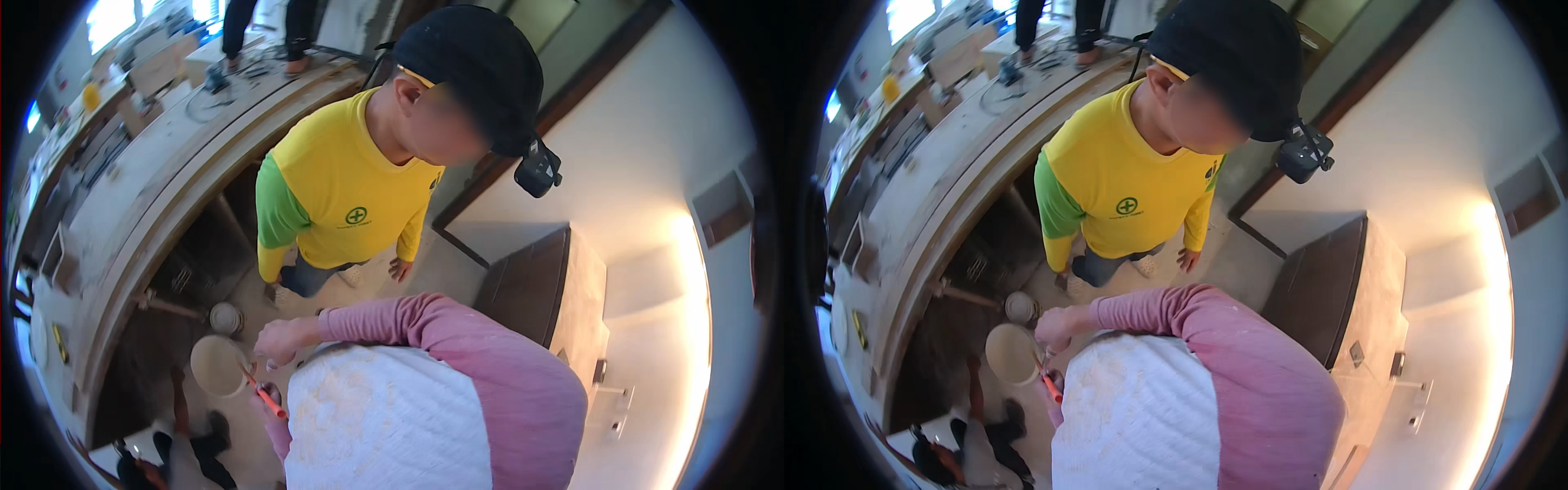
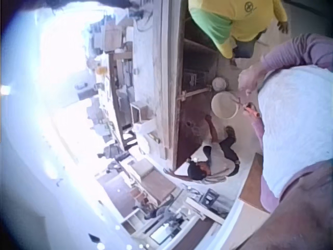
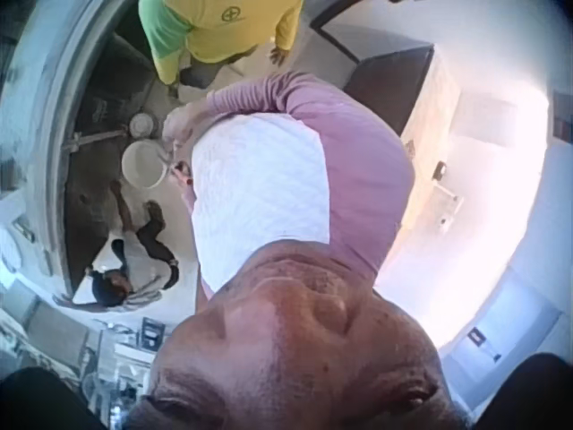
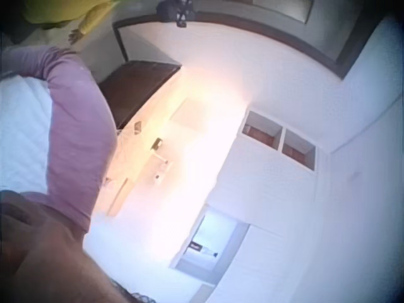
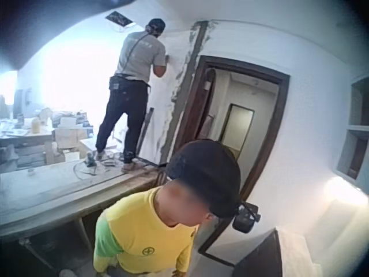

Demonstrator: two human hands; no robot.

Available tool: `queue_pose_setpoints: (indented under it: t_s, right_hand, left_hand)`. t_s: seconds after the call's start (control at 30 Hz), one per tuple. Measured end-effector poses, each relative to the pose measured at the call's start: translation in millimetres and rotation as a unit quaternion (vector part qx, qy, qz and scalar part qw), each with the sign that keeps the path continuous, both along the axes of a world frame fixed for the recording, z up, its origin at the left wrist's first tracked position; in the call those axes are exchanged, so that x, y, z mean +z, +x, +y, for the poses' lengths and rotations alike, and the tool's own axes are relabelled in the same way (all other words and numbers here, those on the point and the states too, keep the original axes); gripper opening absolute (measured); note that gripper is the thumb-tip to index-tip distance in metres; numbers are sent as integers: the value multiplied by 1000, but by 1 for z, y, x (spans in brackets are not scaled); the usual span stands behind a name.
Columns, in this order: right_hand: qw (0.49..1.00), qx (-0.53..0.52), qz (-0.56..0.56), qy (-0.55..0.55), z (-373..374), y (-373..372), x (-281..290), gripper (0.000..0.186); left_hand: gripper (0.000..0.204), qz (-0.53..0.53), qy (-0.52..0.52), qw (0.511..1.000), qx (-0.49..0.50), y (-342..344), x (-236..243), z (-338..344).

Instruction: The person is painting a ceiling using a paint roller attached to an extension pole.

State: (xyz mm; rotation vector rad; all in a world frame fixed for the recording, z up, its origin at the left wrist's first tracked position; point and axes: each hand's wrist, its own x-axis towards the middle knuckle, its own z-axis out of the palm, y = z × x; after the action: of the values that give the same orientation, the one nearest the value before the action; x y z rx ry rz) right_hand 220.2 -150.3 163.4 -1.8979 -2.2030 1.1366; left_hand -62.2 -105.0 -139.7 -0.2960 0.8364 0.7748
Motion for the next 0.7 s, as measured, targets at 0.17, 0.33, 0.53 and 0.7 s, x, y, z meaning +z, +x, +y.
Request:
queue_pose_setpoints:
  t_s: [0.17, 0.33, 0.53, 0.7]
  right_hand:
    - [996, -36, -24, -72, -9, 15, -45, 44]
    - [996, -83, -7, -44, -10, 16, -65, 43]
    - [995, -87, -8, -50, -9, 30, -81, 44]
    - [976, -208, 31, -57, -29, 53, -103, 54]
  left_hand:
    - [5, 31, -1, 999, -21, -8, -5, 9]
    - [4, 43, -1, 999, -28, -14, -6, 20]
    - [5, 23, -14, 999, -33, -9, 8, 25]
    - [8, -32, -1, 999, -2, 4, 45, 12]
